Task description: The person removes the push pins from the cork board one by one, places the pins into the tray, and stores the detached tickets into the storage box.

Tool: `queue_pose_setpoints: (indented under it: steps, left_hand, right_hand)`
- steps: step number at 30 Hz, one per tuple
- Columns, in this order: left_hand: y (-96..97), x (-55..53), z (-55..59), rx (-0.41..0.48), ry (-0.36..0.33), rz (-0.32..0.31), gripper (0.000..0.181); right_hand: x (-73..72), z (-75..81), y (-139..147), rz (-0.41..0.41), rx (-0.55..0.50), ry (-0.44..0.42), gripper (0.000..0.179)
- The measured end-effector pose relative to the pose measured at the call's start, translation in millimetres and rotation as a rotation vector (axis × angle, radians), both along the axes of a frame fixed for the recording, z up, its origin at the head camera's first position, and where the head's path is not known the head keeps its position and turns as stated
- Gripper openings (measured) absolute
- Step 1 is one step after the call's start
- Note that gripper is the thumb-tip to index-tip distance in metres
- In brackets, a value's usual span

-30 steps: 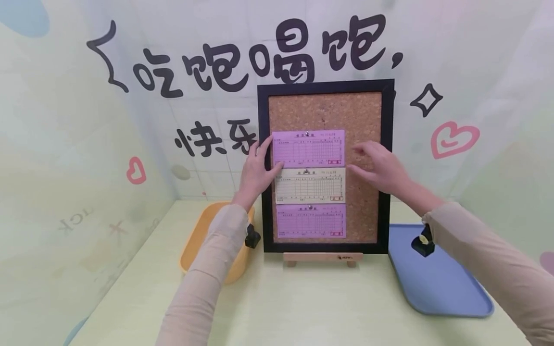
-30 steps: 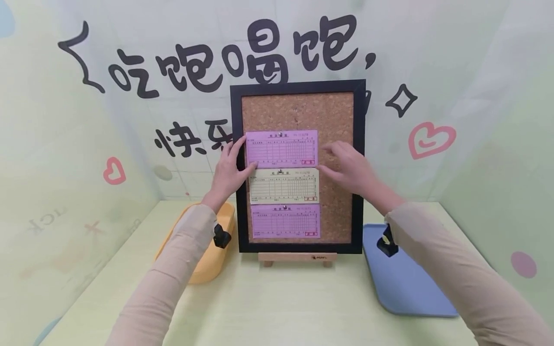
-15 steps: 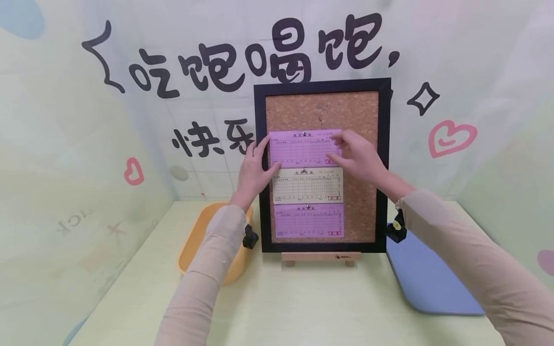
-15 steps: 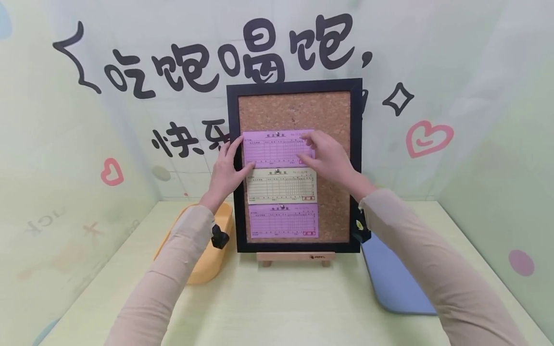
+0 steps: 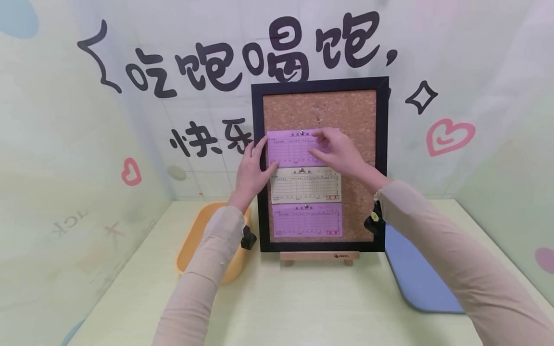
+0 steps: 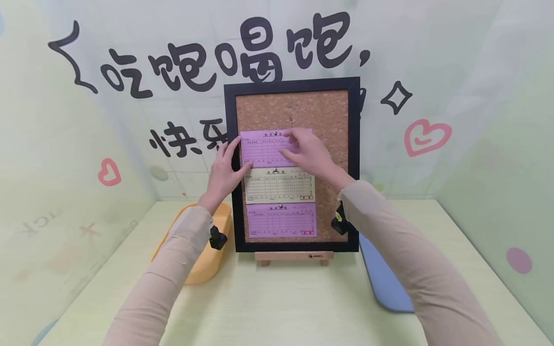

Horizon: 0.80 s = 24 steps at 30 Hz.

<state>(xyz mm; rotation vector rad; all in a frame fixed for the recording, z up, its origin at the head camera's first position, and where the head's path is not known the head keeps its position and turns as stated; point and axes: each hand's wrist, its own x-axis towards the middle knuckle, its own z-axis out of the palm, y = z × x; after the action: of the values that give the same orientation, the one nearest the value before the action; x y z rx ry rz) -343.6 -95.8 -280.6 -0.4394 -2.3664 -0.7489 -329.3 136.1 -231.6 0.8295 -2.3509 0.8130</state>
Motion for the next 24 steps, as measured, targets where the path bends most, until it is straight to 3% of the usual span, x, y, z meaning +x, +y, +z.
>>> queue_pose_setpoints:
  steps: [16,24]
  left_hand:
    - [-0.9,0.0,-2.2,0.004,0.018,-0.008,0.066]
    - [0.7,-2.1,-2.8,0.015,0.021,-0.012,0.066]
  right_hand:
    - [-19.2,6.7,-22,-0.039,-0.015,0.005,0.032]
    - [-22.2,6.2,-25,-0.085,-0.093,-0.019,0.026]
